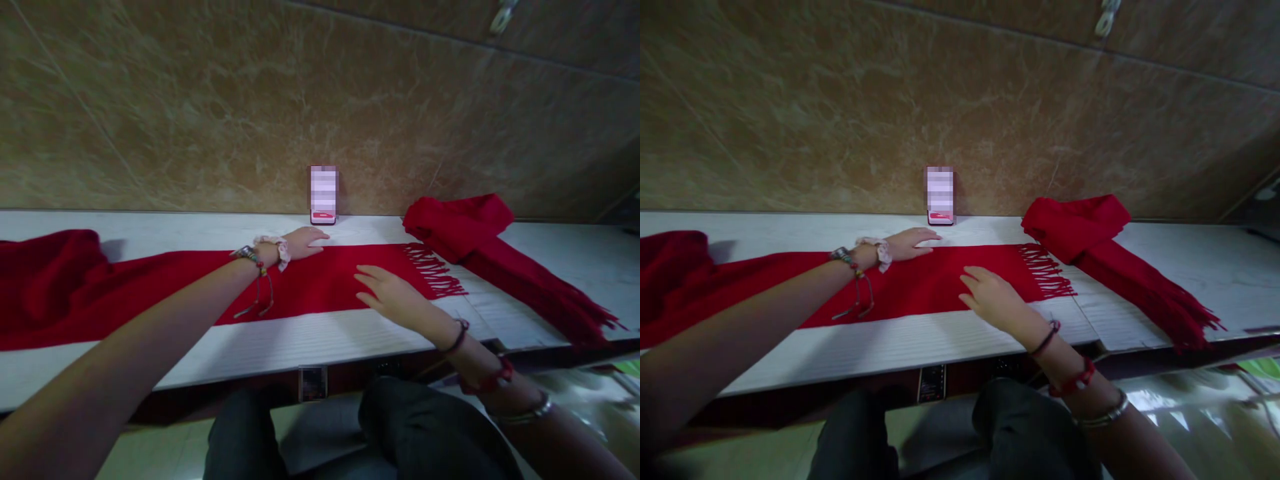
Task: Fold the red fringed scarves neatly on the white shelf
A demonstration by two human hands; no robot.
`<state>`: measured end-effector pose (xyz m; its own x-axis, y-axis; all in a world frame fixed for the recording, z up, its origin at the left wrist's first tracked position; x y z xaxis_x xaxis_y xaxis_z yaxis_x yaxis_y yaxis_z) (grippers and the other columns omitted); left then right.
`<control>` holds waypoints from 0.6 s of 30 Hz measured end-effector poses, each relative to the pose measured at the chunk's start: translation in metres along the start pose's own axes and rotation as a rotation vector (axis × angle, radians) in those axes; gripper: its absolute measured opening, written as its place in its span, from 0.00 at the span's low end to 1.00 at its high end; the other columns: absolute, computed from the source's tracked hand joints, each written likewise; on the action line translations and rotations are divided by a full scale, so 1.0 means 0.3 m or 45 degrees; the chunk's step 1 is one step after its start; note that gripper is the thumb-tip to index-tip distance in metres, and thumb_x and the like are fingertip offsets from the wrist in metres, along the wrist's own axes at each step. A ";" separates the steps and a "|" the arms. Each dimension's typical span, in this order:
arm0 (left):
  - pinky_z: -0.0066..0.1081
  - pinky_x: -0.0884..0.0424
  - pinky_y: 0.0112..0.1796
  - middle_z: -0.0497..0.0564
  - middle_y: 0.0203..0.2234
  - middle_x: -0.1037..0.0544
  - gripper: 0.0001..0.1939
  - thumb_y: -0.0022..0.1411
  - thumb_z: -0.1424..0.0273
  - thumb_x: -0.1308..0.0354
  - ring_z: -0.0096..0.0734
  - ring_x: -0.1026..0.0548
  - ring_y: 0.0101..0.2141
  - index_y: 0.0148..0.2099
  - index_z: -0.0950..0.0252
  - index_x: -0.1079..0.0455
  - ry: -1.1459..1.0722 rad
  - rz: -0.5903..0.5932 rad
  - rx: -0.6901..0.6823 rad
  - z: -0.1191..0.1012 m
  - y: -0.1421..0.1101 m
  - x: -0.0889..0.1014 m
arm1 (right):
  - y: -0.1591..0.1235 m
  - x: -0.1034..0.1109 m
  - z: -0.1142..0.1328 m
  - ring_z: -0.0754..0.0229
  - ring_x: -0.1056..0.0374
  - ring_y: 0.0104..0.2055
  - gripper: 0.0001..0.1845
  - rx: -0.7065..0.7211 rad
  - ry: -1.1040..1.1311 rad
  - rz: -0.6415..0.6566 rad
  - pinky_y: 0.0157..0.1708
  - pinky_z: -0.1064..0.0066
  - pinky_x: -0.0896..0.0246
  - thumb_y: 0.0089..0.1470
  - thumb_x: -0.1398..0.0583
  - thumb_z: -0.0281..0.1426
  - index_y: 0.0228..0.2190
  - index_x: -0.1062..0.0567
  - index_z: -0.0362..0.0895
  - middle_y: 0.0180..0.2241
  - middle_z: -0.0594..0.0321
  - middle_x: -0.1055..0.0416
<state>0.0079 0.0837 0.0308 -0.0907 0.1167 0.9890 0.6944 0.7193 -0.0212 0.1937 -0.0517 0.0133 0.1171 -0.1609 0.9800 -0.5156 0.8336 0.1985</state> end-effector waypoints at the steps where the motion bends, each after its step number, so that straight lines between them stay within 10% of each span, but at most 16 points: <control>1: 0.31 0.45 0.53 0.58 0.54 0.36 0.22 0.60 0.69 0.52 0.35 0.39 0.54 0.56 0.70 0.40 -0.027 0.037 0.082 0.035 0.019 0.008 | 0.024 0.009 0.051 0.53 0.40 0.53 0.19 0.067 0.005 0.035 0.50 0.63 0.43 0.57 0.49 0.33 0.46 0.31 0.35 0.49 0.48 0.33; 6: 0.23 0.36 0.41 0.55 0.44 0.26 0.18 0.56 0.68 0.49 0.31 0.29 0.42 0.47 0.71 0.32 -0.113 0.127 0.196 0.110 0.076 0.006 | 0.082 0.006 0.206 0.55 0.34 0.38 0.10 0.232 -0.114 0.126 0.34 0.67 0.36 0.53 0.45 0.28 0.37 0.28 0.39 0.36 0.53 0.28; 18: 0.21 0.39 0.26 0.45 0.22 0.26 0.08 0.43 0.69 0.42 0.26 0.31 0.26 0.28 0.67 0.28 -0.365 0.151 0.222 0.092 0.198 -0.040 | 0.083 -0.038 0.244 0.57 0.36 0.34 0.08 0.101 -0.260 0.019 0.29 0.68 0.41 0.53 0.46 0.22 0.32 0.28 0.40 0.32 0.56 0.30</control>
<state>0.0306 0.1439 0.0136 -0.2307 0.3765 0.8973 0.5820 0.7923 -0.1828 0.1174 -0.0676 0.0081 -0.0615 -0.2596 0.9638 -0.5819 0.7938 0.1767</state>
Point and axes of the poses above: each hand's wrist, its own y-axis towards the middle knuckle, its own x-axis out of the back of the hand, z = x × y, the point moved 2 cm from there along y, towards the middle knuckle
